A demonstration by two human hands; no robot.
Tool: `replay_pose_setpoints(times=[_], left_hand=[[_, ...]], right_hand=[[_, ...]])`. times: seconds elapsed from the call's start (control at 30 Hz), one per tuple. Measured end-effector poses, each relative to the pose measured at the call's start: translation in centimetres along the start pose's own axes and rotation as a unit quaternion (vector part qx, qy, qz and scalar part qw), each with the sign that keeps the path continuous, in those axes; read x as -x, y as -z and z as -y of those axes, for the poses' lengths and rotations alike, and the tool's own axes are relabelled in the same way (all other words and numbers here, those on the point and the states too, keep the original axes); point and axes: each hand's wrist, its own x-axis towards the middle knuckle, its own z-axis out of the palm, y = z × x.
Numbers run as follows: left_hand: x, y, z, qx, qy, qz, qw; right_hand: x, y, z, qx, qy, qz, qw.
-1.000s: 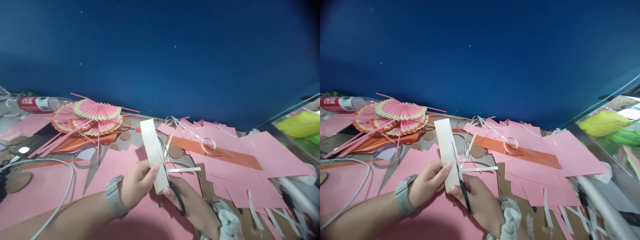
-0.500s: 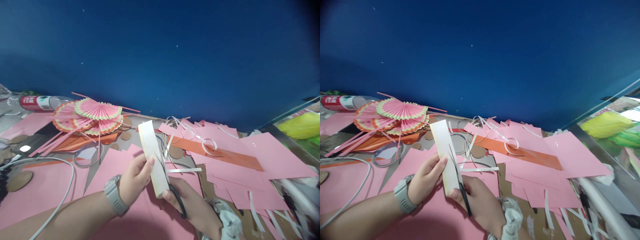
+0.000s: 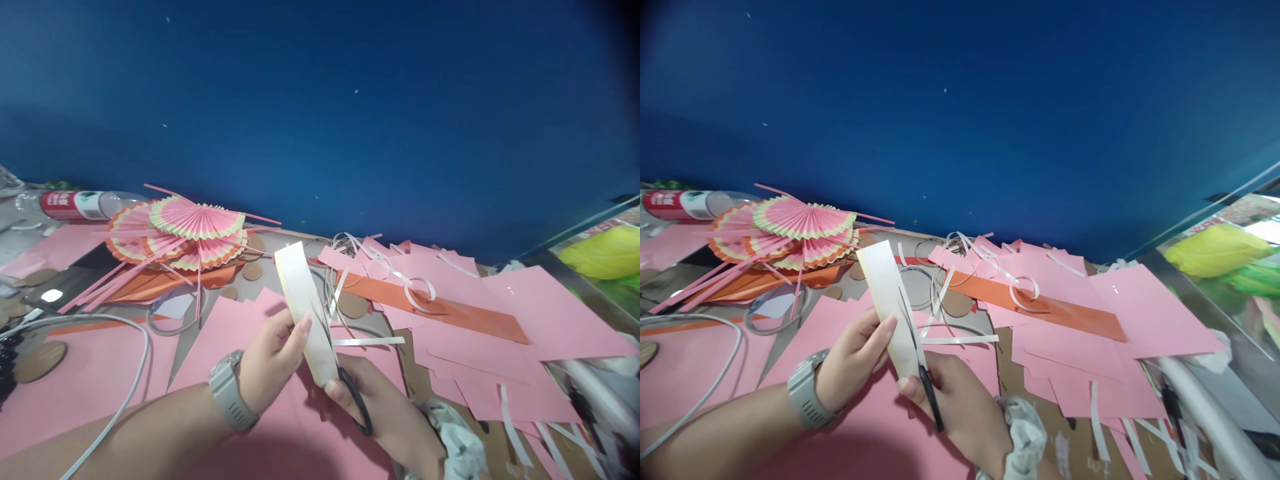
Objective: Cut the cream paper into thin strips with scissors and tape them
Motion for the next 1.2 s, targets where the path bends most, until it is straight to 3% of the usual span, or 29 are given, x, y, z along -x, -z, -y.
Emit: replay_pose_setpoints(times=[0.5,1.2], left_hand=[[0.08,0.12,0.23,-0.009,0.020,0.013,1.000],[-0.09,-0.01,0.44,-0.039,-0.002,0.009,0.999]], right_hand=[[0.05,0.02,-0.23,0.004,0.001,0.011,1.000],[0.10,0.11,0.43,0.008,-0.030,0.003,1.000]])
